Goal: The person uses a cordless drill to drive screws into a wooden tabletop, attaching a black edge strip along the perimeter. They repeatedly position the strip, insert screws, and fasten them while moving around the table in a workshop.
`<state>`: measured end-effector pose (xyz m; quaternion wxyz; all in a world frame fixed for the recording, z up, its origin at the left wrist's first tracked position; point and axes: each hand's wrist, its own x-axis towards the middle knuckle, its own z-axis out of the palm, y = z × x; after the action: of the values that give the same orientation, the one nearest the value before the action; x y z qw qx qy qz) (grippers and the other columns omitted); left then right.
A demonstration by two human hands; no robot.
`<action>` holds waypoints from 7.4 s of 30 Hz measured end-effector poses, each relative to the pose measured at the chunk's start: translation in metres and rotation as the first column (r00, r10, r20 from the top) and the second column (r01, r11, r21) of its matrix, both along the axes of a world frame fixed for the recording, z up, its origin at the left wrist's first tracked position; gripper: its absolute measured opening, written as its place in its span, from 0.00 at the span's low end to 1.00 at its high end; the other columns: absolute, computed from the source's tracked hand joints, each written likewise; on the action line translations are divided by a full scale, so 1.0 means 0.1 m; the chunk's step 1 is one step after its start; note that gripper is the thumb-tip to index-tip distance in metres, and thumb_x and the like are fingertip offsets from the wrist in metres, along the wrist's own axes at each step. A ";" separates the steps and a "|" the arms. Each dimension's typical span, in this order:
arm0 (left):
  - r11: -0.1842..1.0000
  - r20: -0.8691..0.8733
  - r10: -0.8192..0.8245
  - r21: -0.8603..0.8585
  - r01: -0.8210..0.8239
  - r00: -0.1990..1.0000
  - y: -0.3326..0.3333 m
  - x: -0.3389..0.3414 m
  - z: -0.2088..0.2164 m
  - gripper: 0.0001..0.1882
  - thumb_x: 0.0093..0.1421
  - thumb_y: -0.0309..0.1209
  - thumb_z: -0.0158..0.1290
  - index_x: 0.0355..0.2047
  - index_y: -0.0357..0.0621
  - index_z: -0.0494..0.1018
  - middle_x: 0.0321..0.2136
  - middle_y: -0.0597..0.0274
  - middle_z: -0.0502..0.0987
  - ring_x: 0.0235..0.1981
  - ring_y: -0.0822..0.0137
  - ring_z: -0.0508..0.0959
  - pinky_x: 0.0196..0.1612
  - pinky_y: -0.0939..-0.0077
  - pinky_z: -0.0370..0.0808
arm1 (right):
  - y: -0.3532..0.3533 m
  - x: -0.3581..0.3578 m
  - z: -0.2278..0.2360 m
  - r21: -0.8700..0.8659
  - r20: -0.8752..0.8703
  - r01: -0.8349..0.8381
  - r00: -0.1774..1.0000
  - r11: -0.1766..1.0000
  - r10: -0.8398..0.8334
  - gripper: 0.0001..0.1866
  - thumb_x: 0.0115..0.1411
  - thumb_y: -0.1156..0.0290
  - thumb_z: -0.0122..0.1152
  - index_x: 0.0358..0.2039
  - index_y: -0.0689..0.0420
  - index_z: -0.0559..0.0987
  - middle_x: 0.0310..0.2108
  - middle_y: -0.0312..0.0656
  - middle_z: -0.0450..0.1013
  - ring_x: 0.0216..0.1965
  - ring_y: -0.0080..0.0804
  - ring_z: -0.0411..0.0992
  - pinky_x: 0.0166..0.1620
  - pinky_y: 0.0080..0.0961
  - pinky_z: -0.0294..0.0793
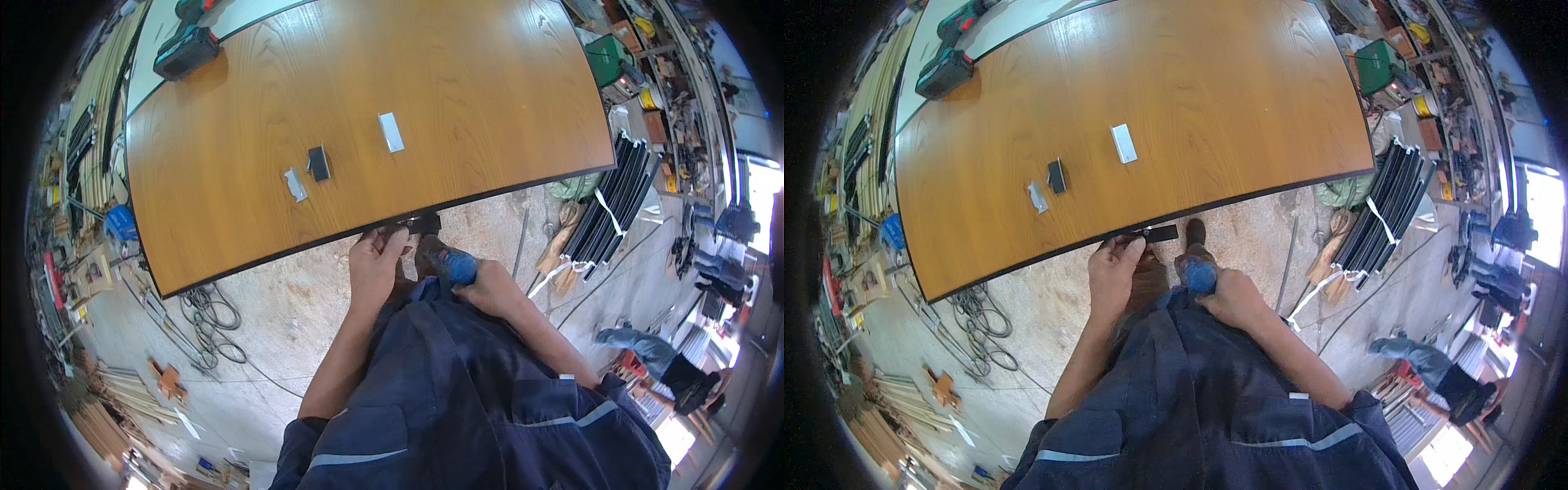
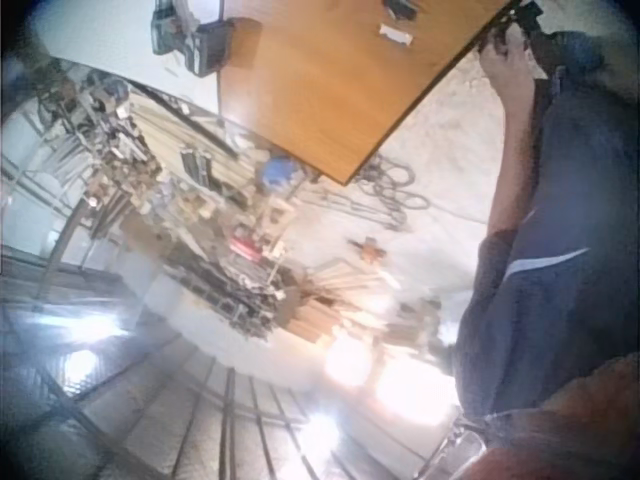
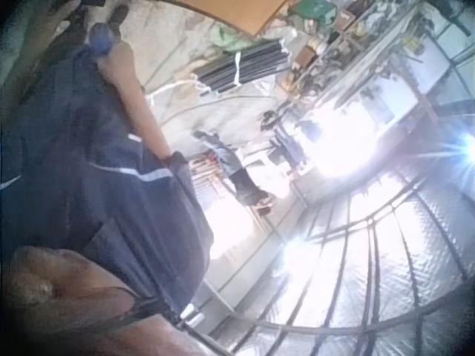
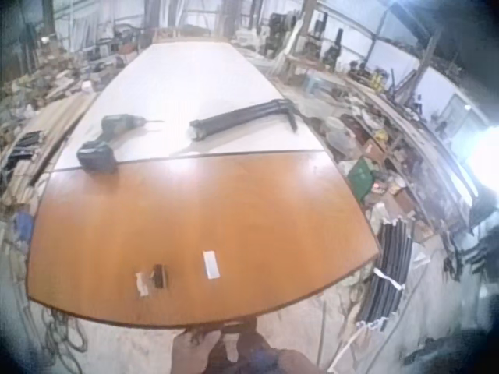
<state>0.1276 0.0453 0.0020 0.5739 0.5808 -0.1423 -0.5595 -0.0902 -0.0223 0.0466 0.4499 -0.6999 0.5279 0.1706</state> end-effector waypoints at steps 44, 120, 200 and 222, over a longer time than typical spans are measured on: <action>0.985 -0.037 -0.082 0.150 0.087 0.996 -0.01 0.15 0.12 0.17 0.71 0.34 0.57 0.49 0.30 0.78 0.41 0.58 0.83 0.41 0.70 0.81 0.46 0.74 0.79 | -0.07 0.28 0.18 0.039 0.036 0.247 0.968 0.968 -0.248 0.21 0.50 0.65 0.75 0.39 0.69 0.83 0.36 0.65 0.80 0.43 0.62 0.80 0.48 0.45 0.79; 0.998 0.902 0.016 -0.041 0.047 0.431 -0.15 1.21 0.99 0.10 0.63 0.30 0.63 0.42 0.36 0.81 0.37 0.52 0.81 0.40 0.56 0.80 0.45 0.65 0.76 | 0.27 -0.30 0.13 0.098 -0.040 0.334 0.942 0.937 -0.332 0.23 0.49 0.69 0.77 0.44 0.63 0.82 0.35 0.57 0.82 0.39 0.48 0.83 0.47 0.38 0.79; 0.989 -0.577 -0.078 0.055 0.134 0.813 0.21 0.05 0.20 0.09 0.74 0.31 0.53 0.48 0.39 0.74 0.43 0.60 0.80 0.41 0.69 0.83 0.41 0.78 0.85 | 0.56 -0.66 1.30 0.063 0.599 0.264 0.761 0.963 -0.248 0.35 0.53 0.71 0.73 0.62 0.62 0.75 0.51 0.56 0.80 0.52 0.49 0.80 0.56 0.36 0.76; 0.987 -0.510 -0.122 0.029 0.159 0.851 0.05 -0.21 0.25 0.18 0.78 0.35 0.42 0.56 0.36 0.74 0.56 0.55 0.78 0.54 0.62 0.79 0.54 0.64 0.77 | 0.13 -0.07 1.89 0.002 0.213 0.203 0.957 0.979 -0.199 0.31 0.53 0.73 0.75 0.58 0.62 0.78 0.48 0.54 0.81 0.49 0.48 0.81 0.57 0.38 0.79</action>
<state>0.1063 0.0505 0.0272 0.5278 0.4212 -0.0089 -0.7375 -0.0972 -0.0093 0.2356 0.5115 -0.6612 0.5471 0.0432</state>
